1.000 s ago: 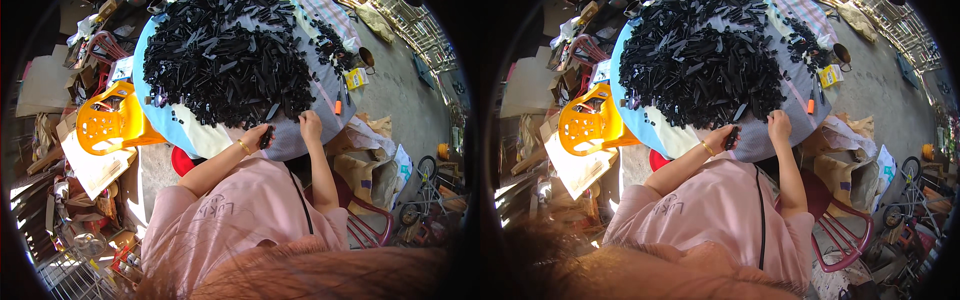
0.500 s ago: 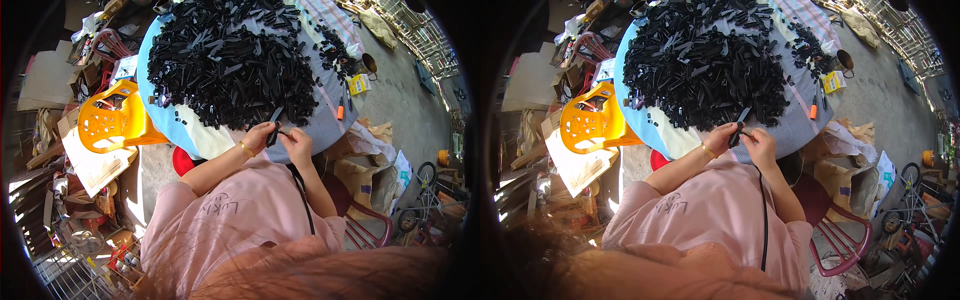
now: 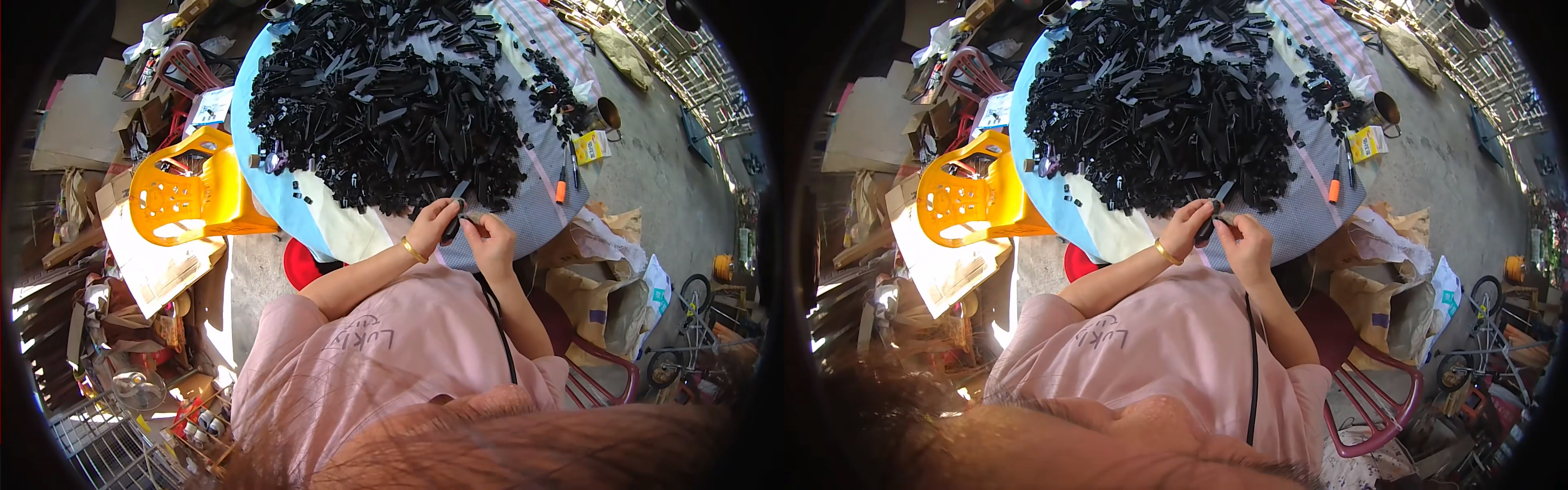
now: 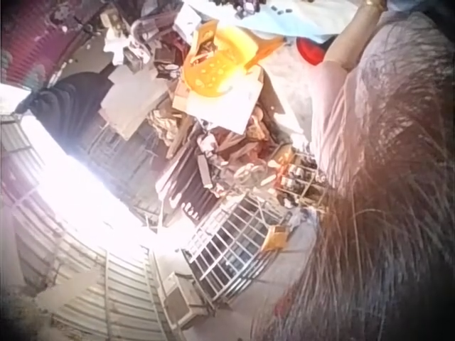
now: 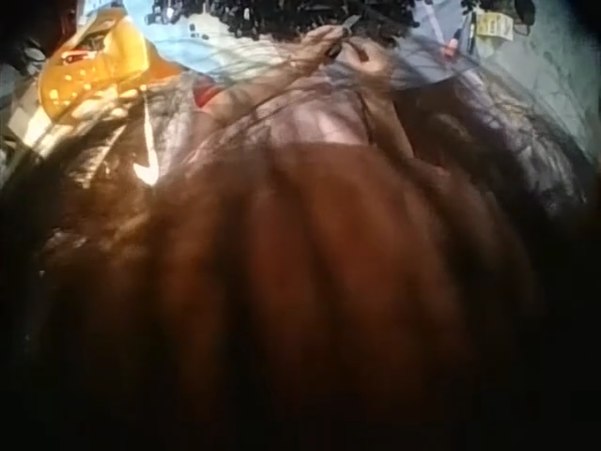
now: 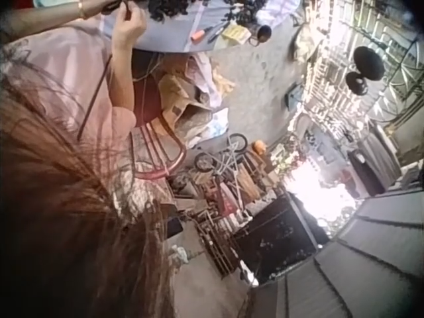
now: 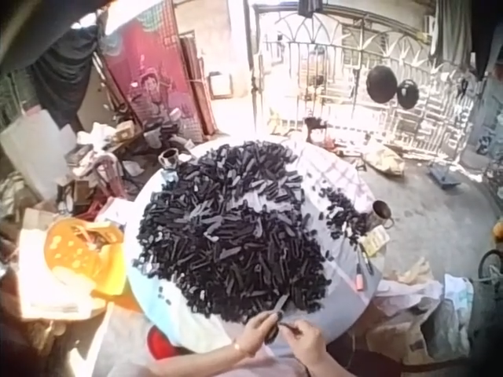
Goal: Assembling small black plastic hardware components manually.
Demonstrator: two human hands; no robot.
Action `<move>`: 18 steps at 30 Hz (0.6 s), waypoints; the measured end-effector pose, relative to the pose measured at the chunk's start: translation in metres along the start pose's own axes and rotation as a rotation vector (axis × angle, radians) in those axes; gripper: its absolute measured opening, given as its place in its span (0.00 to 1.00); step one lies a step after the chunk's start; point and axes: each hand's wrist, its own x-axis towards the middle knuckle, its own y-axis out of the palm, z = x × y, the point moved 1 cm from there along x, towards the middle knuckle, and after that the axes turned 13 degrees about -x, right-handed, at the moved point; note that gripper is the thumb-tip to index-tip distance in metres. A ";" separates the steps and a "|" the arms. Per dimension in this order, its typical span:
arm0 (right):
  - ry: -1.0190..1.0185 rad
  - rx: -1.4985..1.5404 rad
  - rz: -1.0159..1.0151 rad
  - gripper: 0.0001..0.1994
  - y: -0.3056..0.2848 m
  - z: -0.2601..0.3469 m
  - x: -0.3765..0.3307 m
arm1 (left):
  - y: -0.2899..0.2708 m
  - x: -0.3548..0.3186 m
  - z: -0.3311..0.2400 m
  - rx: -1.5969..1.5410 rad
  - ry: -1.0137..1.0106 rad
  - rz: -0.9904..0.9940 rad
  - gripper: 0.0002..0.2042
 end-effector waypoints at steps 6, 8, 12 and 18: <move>-0.048 -0.087 -0.036 0.08 0.007 0.002 -0.006 | -0.002 0.000 0.009 -0.099 0.013 0.016 0.12; -0.036 -0.060 -0.074 0.08 0.008 0.002 -0.008 | -0.003 0.000 0.012 -0.124 0.001 0.015 0.12; -0.097 -0.185 -0.011 0.07 0.004 0.003 -0.011 | -0.005 -0.002 0.012 -0.056 0.032 0.018 0.12; -0.148 -0.109 0.210 0.06 -0.002 0.006 -0.011 | -0.024 0.010 0.024 0.256 0.253 0.079 0.12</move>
